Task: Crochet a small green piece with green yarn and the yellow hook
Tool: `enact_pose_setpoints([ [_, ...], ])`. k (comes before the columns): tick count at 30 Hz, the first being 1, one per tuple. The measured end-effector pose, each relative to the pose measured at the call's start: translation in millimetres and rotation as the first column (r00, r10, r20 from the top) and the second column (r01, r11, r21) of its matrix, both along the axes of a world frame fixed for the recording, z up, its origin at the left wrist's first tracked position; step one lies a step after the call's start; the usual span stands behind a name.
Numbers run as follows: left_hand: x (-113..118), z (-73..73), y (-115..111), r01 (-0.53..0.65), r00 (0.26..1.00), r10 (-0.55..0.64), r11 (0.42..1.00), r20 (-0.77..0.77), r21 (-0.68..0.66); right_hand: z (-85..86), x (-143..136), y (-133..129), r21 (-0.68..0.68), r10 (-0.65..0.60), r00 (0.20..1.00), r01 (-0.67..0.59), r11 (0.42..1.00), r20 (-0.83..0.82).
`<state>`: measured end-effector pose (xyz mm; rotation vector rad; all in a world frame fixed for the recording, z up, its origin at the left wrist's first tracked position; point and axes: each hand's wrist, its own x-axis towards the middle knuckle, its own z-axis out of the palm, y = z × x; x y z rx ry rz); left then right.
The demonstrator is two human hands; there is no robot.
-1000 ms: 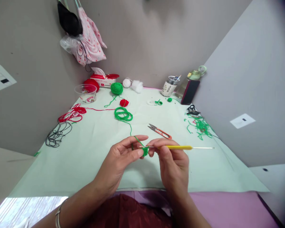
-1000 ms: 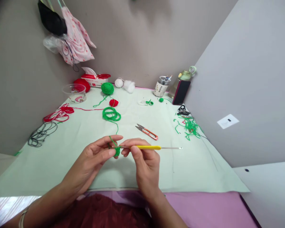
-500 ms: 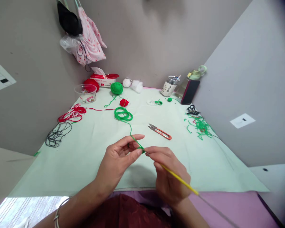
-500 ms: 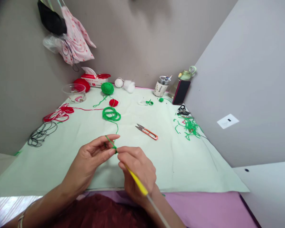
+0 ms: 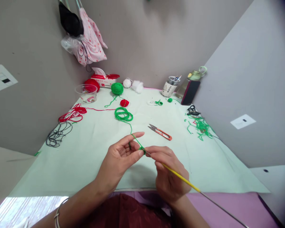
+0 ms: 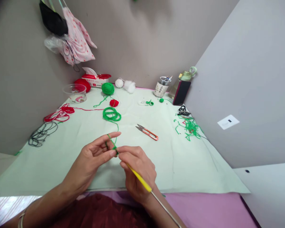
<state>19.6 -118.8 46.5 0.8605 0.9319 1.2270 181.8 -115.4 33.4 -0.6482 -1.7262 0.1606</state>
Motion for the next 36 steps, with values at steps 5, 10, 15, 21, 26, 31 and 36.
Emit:
enact_pose_setpoints([
  [5, 0, 3.5, -2, -0.042, 0.995, 0.045, 0.998, -0.087, 0.04, 1.5, 4, 1, -0.027, 0.028, 0.999, -0.027, 0.999, 0.031],
  [10, 4, 6.5, -3, -0.022, 1.0, 0.022, 1.0, 0.0, 0.001, -8.5, 7, 0, 0.087, -0.095, 0.972, 0.078, 0.993, 0.214],
  [15, -1, 5.2, 2, 0.206, 0.937, -0.132, 0.957, 0.325, -0.205, -8.0, 6, -3, 0.026, -0.108, 0.986, 0.106, 0.994, 0.124],
  [21, -4, 7.6, 1, 0.125, 0.978, -0.11, 0.989, 0.179, -0.075, 9.5, -1, 0, -0.278, 0.066, 0.951, -0.154, 0.948, -0.301],
  [26, 1, 5.6, 0, 0.057, 0.992, -0.054, 0.998, 0.114, -0.027, 2.2, -7, 1, -0.213, 0.056, 0.988, -0.085, 0.973, -0.141],
  [31, 2, 1.3, 3, 0.158, 0.953, -0.112, 0.977, 0.282, -0.146, -12.4, 1, -3, -0.023, -0.106, 0.985, 0.11, 0.994, 0.138],
  [36, 0, 0.9, 7, 0.156, 0.941, -0.093, 0.972, 0.324, -0.173, -0.3, 5, 0, -0.282, 0.017, 0.961, -0.097, 0.954, -0.275],
])
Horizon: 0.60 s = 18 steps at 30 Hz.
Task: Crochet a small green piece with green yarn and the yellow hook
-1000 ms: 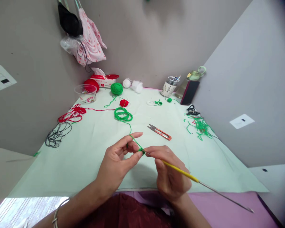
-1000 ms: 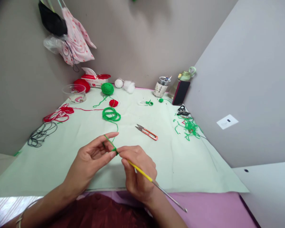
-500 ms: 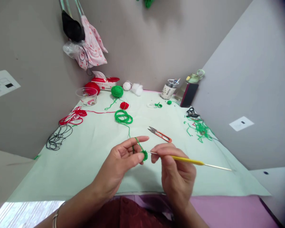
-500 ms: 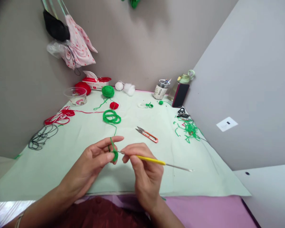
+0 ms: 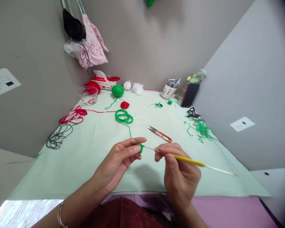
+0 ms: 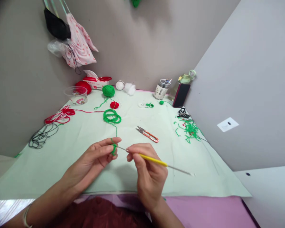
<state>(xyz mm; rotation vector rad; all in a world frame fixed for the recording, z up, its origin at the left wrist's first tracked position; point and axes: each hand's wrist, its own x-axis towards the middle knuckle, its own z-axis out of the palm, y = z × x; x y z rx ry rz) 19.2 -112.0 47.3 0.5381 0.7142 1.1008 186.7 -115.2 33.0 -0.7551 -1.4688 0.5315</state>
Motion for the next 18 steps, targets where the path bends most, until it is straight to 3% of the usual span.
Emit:
enact_pose_setpoints([
  [3, 1, 2.2, -3, -0.003, 0.997, 0.011, 0.996, -0.079, 0.092, 5.9, -3, 2, -0.099, 0.11, 0.99, -0.118, 0.988, -0.085],
  [7, 2, 1.7, -7, -0.03, 0.985, 0.05, 0.992, -0.166, 0.122, 1.5, -5, 3, -0.166, 0.136, 0.981, -0.159, 0.973, -0.141],
  [14, -2, -0.6, -8, -0.032, 0.973, 0.072, 0.983, -0.218, 0.181, -4.1, -2, 9, -0.259, 0.268, 0.879, -0.386, 0.885, -0.394],
  [18, -4, -1.3, -10, -0.029, 0.968, 0.075, 0.981, -0.238, 0.194, -0.9, 0, 6, -0.239, 0.278, 0.902, -0.364, 0.9, -0.33],
])
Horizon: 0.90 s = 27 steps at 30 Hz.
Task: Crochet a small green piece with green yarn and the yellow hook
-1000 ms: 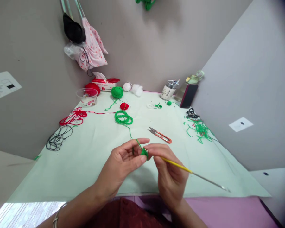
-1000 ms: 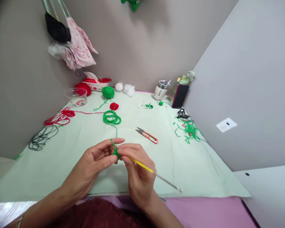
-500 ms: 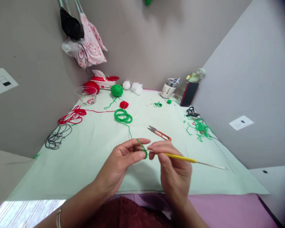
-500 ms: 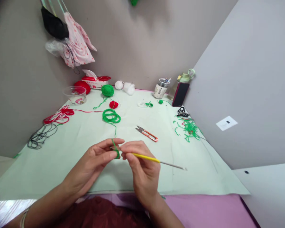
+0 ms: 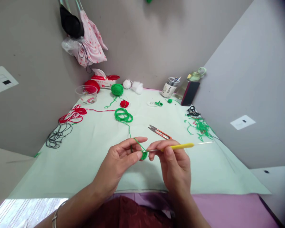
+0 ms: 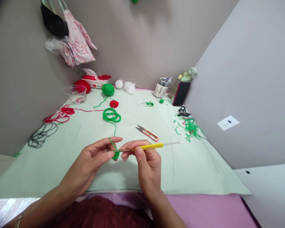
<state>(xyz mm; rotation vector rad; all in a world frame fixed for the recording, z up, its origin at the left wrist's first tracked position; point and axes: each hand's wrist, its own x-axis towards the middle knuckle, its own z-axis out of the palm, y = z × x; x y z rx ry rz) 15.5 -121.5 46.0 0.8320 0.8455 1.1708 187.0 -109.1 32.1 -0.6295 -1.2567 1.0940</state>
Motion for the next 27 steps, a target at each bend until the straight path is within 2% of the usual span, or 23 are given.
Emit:
enact_pose_setpoints([
  [4, 0, -2.1, -1, -0.02, 1.0, 0.02, 1.0, -0.022, 0.001, 2.7, 5, -8, 0.223, -0.149, 0.964, 0.099, 0.97, 0.221],
  [7, 1, -3.5, 0, -0.046, 0.998, 0.046, 0.999, -0.037, 0.01, 2.8, 8, -11, 0.384, -0.225, 0.91, 0.081, 0.92, 0.347],
  [12, 2, -4.4, 3, -0.055, 0.998, 0.056, 0.998, -0.038, 0.033, -1.7, 7, -10, 0.542, -0.355, 0.849, 0.1, 0.835, 0.39],
  [14, 2, -4.0, 3, -0.05, 0.998, 0.051, 0.998, -0.033, 0.026, -2.3, 5, -10, 0.576, -0.405, 0.828, 0.125, 0.808, 0.388],
  [19, 3, -1.6, 1, -0.048, 0.999, 0.049, 0.999, -0.022, 0.01, 0.8, 4, -10, 0.607, -0.46, 0.786, 0.138, 0.783, 0.414],
  [22, 4, -0.5, -1, -0.033, 0.999, 0.033, 0.999, 0.03, -0.015, -3.1, 4, -11, 0.67, -0.554, 0.689, 0.132, 0.73, 0.468],
  [24, 6, -0.4, -1, 0.014, 0.994, -0.005, 0.996, 0.112, -0.083, -7.9, 3, -11, 0.722, -0.621, 0.61, 0.112, 0.682, 0.492],
  [25, 6, -0.4, 0, 0.052, 0.986, -0.031, 0.991, 0.163, -0.126, -9.9, 3, -11, 0.735, -0.636, 0.601, 0.116, 0.668, 0.483],
  [26, 7, -0.3, 1, 0.087, 0.977, -0.05, 0.982, 0.209, -0.168, -11.2, 2, -11, 0.728, -0.628, 0.626, 0.136, 0.672, 0.463],
  [27, 7, 0.0, 2, 0.11, 0.968, -0.06, 0.974, 0.243, -0.198, -11.3, 1, -10, 0.695, -0.598, 0.672, 0.17, 0.699, 0.437],
])
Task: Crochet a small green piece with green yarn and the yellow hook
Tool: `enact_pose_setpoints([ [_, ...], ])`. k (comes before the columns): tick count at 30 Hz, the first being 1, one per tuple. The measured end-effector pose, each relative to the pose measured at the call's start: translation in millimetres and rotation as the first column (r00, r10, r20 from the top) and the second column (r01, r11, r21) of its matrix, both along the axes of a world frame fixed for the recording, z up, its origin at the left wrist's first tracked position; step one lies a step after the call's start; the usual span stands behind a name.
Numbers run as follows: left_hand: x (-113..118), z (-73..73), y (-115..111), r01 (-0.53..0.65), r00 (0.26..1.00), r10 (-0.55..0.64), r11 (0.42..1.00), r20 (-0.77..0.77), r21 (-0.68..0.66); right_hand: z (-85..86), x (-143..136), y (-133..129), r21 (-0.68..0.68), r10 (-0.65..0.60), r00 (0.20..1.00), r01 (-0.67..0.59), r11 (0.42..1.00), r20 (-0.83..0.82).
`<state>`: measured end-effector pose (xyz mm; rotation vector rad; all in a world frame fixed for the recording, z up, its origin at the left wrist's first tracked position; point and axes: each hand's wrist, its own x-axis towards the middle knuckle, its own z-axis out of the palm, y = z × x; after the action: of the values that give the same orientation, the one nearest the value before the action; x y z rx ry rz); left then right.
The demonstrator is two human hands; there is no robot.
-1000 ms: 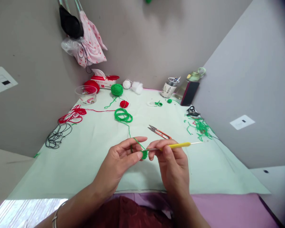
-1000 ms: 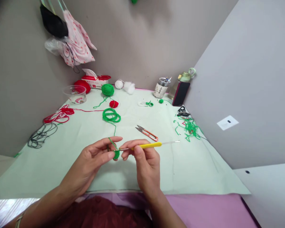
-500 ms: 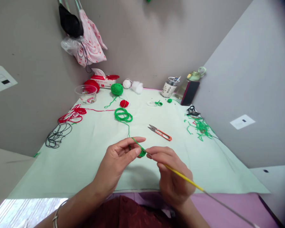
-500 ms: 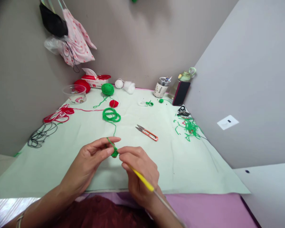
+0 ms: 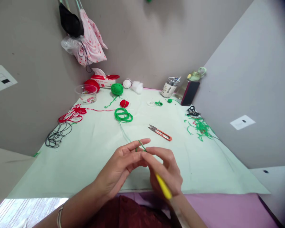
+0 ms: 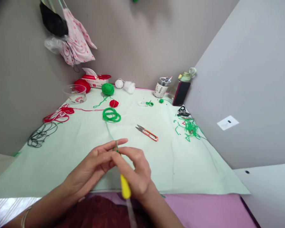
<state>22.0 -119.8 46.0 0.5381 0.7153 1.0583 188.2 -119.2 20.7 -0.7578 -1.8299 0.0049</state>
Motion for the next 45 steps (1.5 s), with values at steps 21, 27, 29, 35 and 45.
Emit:
enact_pose_setpoints([
  [21, 0, -0.5, 8, -0.039, 0.997, 0.041, 0.999, 0.07, -0.026, 3.7, -2, 4, -0.285, 0.029, 0.913, -0.158, 0.945, -0.407],
  [27, 0, 2.1, 3, -0.059, 0.991, 0.073, 0.99, -0.111, 0.125, 15.1, -7, 7, -0.351, 0.128, 0.854, -0.338, 0.874, -0.504],
  [29, 1, 2.8, 0, -0.066, 0.986, 0.086, 0.988, -0.144, 0.138, 12.5, -7, 8, -0.358, 0.121, 0.849, -0.341, 0.869, -0.514],
  [35, -4, 2.1, 0, -0.066, 0.975, 0.1, 0.983, -0.2, 0.169, 6.2, -2, 12, -0.407, 0.133, 0.722, -0.522, 0.75, -0.679],
  [45, -7, -1.2, -1, -0.044, 0.954, 0.112, 0.97, -0.277, 0.241, 12.6, 6, 2, -0.337, 0.203, 0.854, -0.393, 0.856, -0.48],
])
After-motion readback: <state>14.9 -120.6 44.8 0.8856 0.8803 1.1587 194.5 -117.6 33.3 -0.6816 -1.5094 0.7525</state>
